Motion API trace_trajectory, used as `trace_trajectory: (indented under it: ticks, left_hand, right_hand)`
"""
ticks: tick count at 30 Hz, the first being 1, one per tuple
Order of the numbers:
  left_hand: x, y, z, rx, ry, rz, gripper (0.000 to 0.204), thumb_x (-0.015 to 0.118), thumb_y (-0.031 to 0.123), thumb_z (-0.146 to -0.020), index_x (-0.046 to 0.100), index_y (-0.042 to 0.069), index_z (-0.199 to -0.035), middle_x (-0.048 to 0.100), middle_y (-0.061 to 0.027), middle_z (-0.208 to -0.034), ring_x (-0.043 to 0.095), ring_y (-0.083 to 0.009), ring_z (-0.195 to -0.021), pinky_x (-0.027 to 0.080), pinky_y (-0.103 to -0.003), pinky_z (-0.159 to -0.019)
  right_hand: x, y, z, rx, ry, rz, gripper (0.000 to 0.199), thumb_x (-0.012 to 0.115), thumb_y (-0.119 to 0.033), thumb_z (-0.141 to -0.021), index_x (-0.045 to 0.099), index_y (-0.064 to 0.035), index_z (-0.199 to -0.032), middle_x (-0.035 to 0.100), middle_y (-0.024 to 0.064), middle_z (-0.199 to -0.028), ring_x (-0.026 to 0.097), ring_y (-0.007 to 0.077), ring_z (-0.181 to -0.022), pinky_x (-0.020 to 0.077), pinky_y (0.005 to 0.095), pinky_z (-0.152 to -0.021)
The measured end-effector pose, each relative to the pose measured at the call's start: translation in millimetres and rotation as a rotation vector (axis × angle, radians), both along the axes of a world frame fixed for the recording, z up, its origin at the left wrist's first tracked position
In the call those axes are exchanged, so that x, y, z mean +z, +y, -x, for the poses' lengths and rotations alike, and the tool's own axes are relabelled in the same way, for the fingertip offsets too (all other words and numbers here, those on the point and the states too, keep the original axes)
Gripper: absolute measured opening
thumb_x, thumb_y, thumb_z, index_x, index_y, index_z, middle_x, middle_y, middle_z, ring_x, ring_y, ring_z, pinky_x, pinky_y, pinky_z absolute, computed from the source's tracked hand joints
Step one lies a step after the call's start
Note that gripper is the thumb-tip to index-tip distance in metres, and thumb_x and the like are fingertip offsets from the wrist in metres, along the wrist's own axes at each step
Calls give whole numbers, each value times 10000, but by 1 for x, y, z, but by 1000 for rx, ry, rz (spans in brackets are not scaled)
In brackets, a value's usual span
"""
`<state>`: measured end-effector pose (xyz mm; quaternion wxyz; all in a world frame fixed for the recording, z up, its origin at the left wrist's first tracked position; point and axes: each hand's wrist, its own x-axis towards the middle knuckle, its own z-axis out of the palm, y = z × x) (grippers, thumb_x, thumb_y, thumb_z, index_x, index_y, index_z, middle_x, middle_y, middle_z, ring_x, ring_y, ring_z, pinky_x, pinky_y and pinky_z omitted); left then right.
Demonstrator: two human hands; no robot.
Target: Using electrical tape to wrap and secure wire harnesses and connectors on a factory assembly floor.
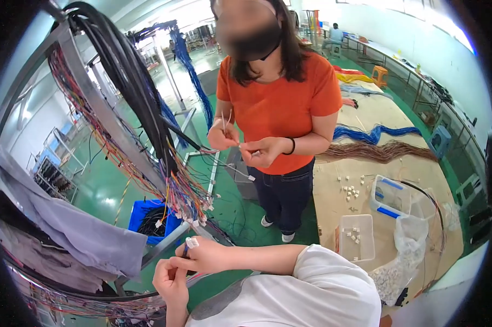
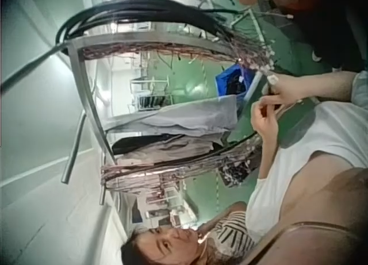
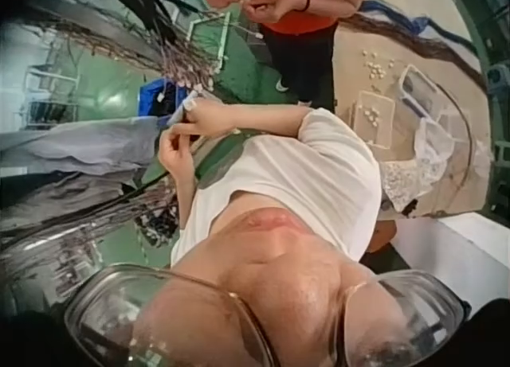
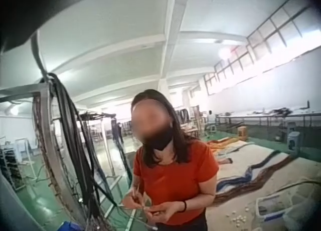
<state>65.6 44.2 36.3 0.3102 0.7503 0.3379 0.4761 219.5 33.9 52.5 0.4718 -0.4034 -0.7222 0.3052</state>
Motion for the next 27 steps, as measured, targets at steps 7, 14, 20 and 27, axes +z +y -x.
trace_trajectory:
  ticks: [7, 14, 20, 27]
  left_hand:
    - [0, -2, -8, -19, -162, 264, 147, 607, -41, -727, 478, 18, -763, 455, 27, -689, 416, -18, -584, 335, -155, -503]
    - [-5, -3, -4, -106, -314, 403, 139, 611, -23, -718, 485, 12, -764, 488, -5, -677, 444, -41, -550, 346, -162, -480]
    - [0, -6, 12, -97, -122, 643, 125, 605, -9, -641, 526, 16, -734, 527, -24, -650, 479, -88, -544, 397, -208, -497]
    - [-2, -5, 5, -278, -42, 343, 150, 666, 5, -658, 527, -1, -715, 534, -46, -716, 528, -131, -675, 414, -238, -572]
  right_hand:
    - [-4, 0, -6, -34, 131, -100, 328, 529, -210, -804, 501, 20, -572, 484, 117, -523, 444, 258, -451, 358, 342, -445]
    - [-8, -2, -6, -30, 73, -161, 365, 558, -178, -799, 463, 56, -535, 473, 77, -535, 414, 188, -424, 319, 310, -411]
    - [2, 3, -17, 72, 112, 2, 345, 550, -176, -811, 449, 30, -554, 399, 71, -514, 381, 153, -428, 305, 303, -417]
    - [5, -1, -24, 79, 286, 163, 242, 566, -87, -797, 501, -3, -579, 442, -37, -547, 388, 39, -517, 294, 221, -437]
